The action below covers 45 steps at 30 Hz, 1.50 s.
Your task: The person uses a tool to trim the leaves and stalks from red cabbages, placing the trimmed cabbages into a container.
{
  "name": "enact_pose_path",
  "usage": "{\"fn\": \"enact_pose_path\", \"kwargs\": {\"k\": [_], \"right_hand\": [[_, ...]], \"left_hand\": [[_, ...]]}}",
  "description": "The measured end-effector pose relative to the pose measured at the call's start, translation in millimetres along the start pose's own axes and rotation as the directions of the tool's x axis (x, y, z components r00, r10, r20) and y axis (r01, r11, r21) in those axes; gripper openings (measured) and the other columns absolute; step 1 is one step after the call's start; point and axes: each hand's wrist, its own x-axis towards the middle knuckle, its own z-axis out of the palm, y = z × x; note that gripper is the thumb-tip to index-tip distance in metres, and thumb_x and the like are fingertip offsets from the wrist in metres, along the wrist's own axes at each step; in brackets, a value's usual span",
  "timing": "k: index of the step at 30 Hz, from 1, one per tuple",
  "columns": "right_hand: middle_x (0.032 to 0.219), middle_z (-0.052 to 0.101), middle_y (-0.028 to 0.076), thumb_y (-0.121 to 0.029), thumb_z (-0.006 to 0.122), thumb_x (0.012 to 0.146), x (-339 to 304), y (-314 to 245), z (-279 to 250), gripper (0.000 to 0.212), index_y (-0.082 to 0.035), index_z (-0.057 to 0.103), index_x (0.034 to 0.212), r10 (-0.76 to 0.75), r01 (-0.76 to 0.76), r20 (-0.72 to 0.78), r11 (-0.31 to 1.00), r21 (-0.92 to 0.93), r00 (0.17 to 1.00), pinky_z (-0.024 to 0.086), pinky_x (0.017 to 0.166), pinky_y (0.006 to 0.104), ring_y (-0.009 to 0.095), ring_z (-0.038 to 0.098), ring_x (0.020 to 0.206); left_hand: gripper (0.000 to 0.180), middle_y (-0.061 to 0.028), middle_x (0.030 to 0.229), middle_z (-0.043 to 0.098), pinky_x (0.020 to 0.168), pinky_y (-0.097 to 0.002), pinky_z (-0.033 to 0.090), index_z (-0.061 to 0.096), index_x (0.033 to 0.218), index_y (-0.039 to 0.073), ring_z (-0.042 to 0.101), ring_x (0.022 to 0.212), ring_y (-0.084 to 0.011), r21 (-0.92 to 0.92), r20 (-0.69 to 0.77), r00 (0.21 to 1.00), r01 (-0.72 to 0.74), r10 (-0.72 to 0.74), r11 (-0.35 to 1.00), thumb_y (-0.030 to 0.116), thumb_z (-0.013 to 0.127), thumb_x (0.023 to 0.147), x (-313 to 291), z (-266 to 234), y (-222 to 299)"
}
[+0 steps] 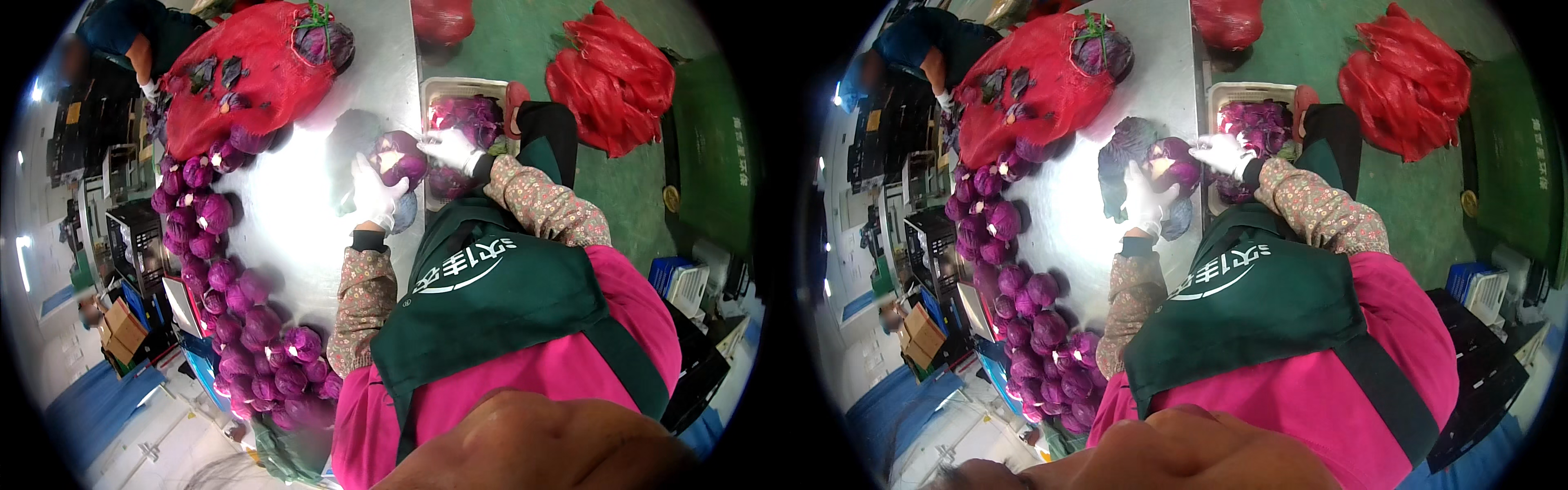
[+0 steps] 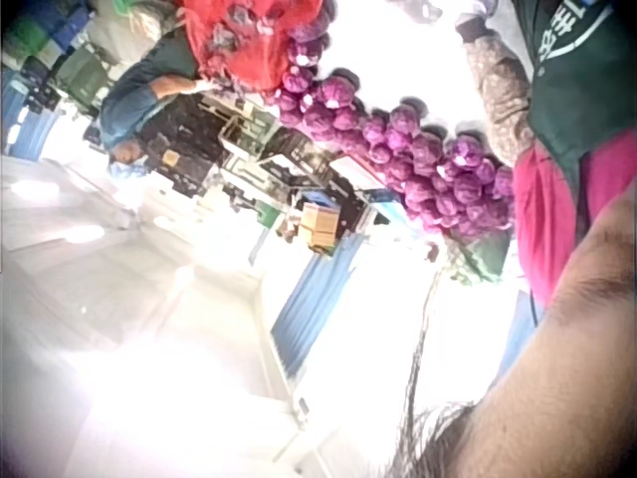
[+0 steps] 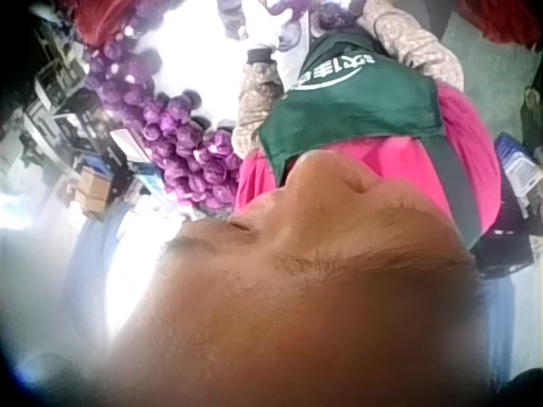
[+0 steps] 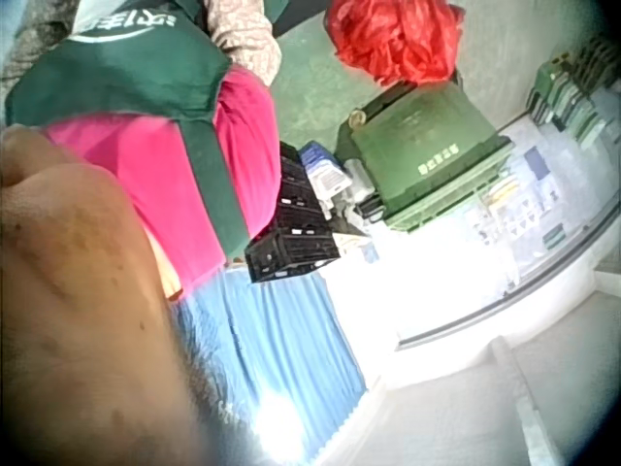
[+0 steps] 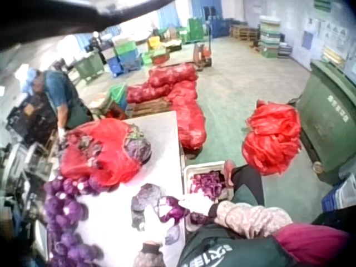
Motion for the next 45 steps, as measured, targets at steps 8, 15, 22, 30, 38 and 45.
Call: {"fn": "enact_pose_path", "kwargs": {"k": [8,15,22,30,38,45], "right_hand": [[0.081,0.071,0.018,-0.052,0.051,0.100,-26,-27,-1,0.054,-0.003,0.067,0.118,-0.077,0.081,0.030,0.981,-0.174,0.997,0.055,0.075,0.0428,0.033,0.071,0.076],[0.114,0.069,0.022,-0.044,0.042,0.105,-22,-33,0,0.049,-0.013,0.057,0.140,-0.135,0.155,0.104,0.964,-0.218,0.985,0.052,0.093,0.0444,0.040,0.067,0.103],[0.111,0.071,0.022,-0.045,0.044,0.104,-29,-12,9,0.051,-0.011,0.057,0.139,-0.294,0.298,0.050,0.931,-0.213,0.955,0.053,0.090,0.0468,0.041,0.068,0.100],[0.095,0.069,0.030,-0.050,0.044,0.103,-9,-59,-7,0.064,-0.012,0.035,0.154,-0.249,0.381,0.332,0.818,-0.431,0.910,0.053,0.080,0.0536,0.049,0.067,0.085],[0.103,0.069,0.028,-0.048,0.042,0.104,7,-61,3,0.057,-0.017,0.042,0.151,-0.240,0.416,0.405,0.801,-0.430,0.882,0.053,0.082,0.0522,0.047,0.067,0.089],[0.121,0.067,0.020,-0.044,0.042,0.104,32,-34,0,0.046,-0.017,0.059,0.138,-0.272,0.323,0.179,0.853,-0.410,0.945,0.052,0.094,0.0478,0.041,0.065,0.107]], "left_hand": [[0.131,-0.0269,0.155,0.029,0.119,-0.0406,0.033,0.016,0.154,-0.008,0.035,0.143,-0.0380,-0.028,-0.018,1.000,0.022,-0.023,0.999,0.030,0.097,0.059,-16,6,17],[0.137,-0.0266,0.161,0.016,0.119,-0.0421,0.033,0.010,0.158,0.000,0.027,0.147,-0.0408,0.103,0.054,0.993,-0.105,0.100,0.989,0.027,0.097,0.055,-17,0,10],[0.139,-0.0307,0.156,0.026,0.119,-0.0402,0.031,0.010,0.154,-0.011,0.033,0.144,-0.0410,-0.208,-0.014,0.995,0.089,-0.094,0.974,0.033,0.098,0.055,-10,28,-13],[0.141,-0.0291,0.149,0.039,0.115,-0.0388,0.037,0.014,0.153,-0.012,0.043,0.139,-0.0363,-0.028,0.130,0.990,0.066,-0.062,0.997,0.033,0.100,0.051,-1,-5,9],[0.141,-0.0275,0.149,0.040,0.115,-0.0385,0.038,0.016,0.152,-0.012,0.044,0.138,-0.0347,-0.072,0.149,0.988,0.038,-0.027,0.997,0.032,0.101,0.049,2,1,-5],[0.132,-0.0272,0.152,0.037,0.117,-0.0376,0.035,0.017,0.153,-0.009,0.040,0.142,-0.0338,-0.047,0.217,0.974,0.067,-0.056,0.997,0.025,0.099,0.056,12,-14,19]]}}
